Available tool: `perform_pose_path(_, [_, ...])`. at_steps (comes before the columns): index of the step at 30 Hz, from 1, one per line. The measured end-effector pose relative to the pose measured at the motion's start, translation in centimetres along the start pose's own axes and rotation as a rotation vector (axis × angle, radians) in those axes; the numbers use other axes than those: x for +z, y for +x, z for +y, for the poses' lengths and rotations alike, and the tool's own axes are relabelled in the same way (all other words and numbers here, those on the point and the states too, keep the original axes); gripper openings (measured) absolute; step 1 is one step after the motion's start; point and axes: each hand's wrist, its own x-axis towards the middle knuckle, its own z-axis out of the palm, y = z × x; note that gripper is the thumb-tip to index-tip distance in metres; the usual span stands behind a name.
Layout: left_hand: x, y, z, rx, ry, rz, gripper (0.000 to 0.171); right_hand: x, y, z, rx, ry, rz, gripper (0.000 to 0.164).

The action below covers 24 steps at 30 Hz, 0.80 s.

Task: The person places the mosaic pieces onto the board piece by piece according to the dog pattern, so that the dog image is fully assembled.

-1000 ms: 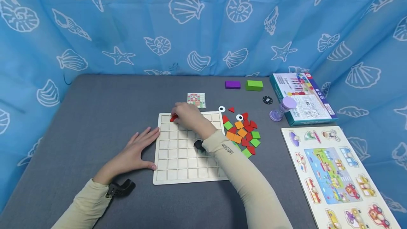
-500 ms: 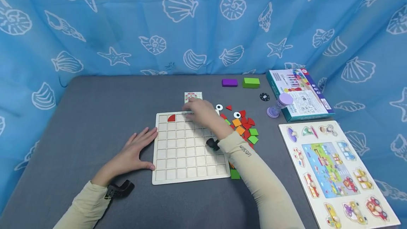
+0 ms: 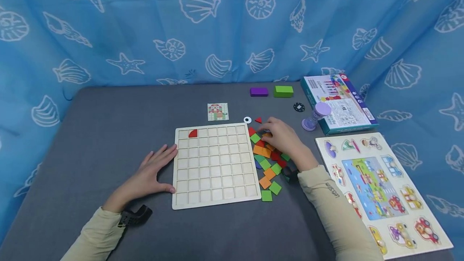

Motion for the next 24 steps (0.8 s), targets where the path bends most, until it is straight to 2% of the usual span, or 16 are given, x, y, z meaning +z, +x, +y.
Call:
perform_pose_path(11, [-0.2, -0.2, -0.1, -0.013, 0.007, 0.002, 0.108, -0.1, -0.5, 0.8, 0.024, -0.029, -0.058, 0.025])
perform_pose_path(20, [-0.3, 0.0, 0.0, -0.003, 0.003, 0.007, 0.108, -0.3, -0.4, 0.3, 0.068, -0.027, 0.012, 0.026])
perform_pose_path(24, [-0.3, 0.0, 0.1, -0.009, 0.003, 0.003, 0.109, -0.2, 0.6, -1.3, 0.026, -0.022, 0.05, 0.026])
